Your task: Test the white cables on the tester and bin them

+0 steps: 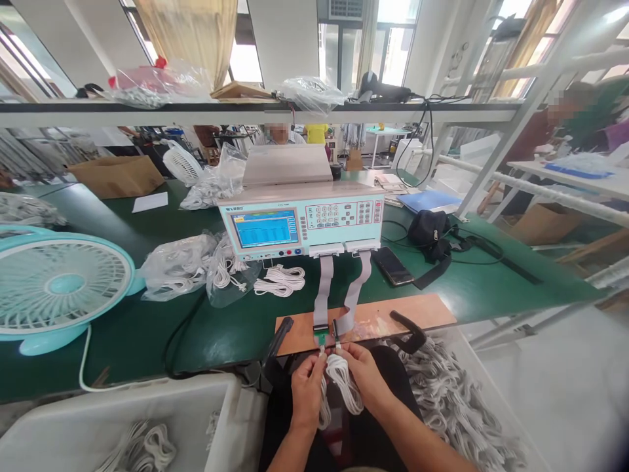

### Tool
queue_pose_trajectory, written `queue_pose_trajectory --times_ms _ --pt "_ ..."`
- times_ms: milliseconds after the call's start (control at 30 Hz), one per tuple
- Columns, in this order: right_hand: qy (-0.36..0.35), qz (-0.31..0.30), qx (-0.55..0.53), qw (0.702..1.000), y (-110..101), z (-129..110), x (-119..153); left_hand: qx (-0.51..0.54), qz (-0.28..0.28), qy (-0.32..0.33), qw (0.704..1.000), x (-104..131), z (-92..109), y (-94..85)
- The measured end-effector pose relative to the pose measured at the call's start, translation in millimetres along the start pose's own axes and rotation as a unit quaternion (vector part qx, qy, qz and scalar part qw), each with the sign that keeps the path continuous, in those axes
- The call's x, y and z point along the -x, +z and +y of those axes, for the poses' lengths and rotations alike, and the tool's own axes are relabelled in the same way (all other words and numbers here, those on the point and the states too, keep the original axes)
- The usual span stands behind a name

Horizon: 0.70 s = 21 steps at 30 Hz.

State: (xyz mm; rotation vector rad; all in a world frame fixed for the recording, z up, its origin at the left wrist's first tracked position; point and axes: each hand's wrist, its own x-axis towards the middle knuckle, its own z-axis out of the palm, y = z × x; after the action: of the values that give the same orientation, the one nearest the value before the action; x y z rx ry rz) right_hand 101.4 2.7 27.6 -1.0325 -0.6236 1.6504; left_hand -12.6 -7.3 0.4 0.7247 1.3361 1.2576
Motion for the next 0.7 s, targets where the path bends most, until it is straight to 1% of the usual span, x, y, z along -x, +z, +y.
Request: queue_pose_trajectory --times_ms 100,167,267,400,567,633,700 --pt "-0.005 -0.003 0.006 1.0 -1 1 0 -0.02 -0.012 0.049 0.999 0 -3 1.6" --pt "-0.008 -0.001 0.011 1.0 -1 1 0 -0.015 -0.016 0.057 0.998 -1 -4 3.1" --pt "-0.01 0.009 0.021 1.0 -1 1 1 0.002 -0.011 0.052 0.999 -2 -4 5.5" --pt "-0.014 -0.001 0.019 1.0 -1 2 0 0.017 -0.011 0.029 0.999 -2 2 7.2" --pt "-0.025 -0.002 0.021 0.999 -3 5 -2 0.046 -0.043 0.009 0.998 -2 13 10.2" --pt "-0.028 -0.011 0.018 0.999 -3 6 -3 0.053 -0.033 0.004 0.998 -5 16 12.4" --pt "-0.026 -0.013 0.017 0.999 -2 6 -4 0.06 -0.011 0.003 0.998 -7 16 14.6"
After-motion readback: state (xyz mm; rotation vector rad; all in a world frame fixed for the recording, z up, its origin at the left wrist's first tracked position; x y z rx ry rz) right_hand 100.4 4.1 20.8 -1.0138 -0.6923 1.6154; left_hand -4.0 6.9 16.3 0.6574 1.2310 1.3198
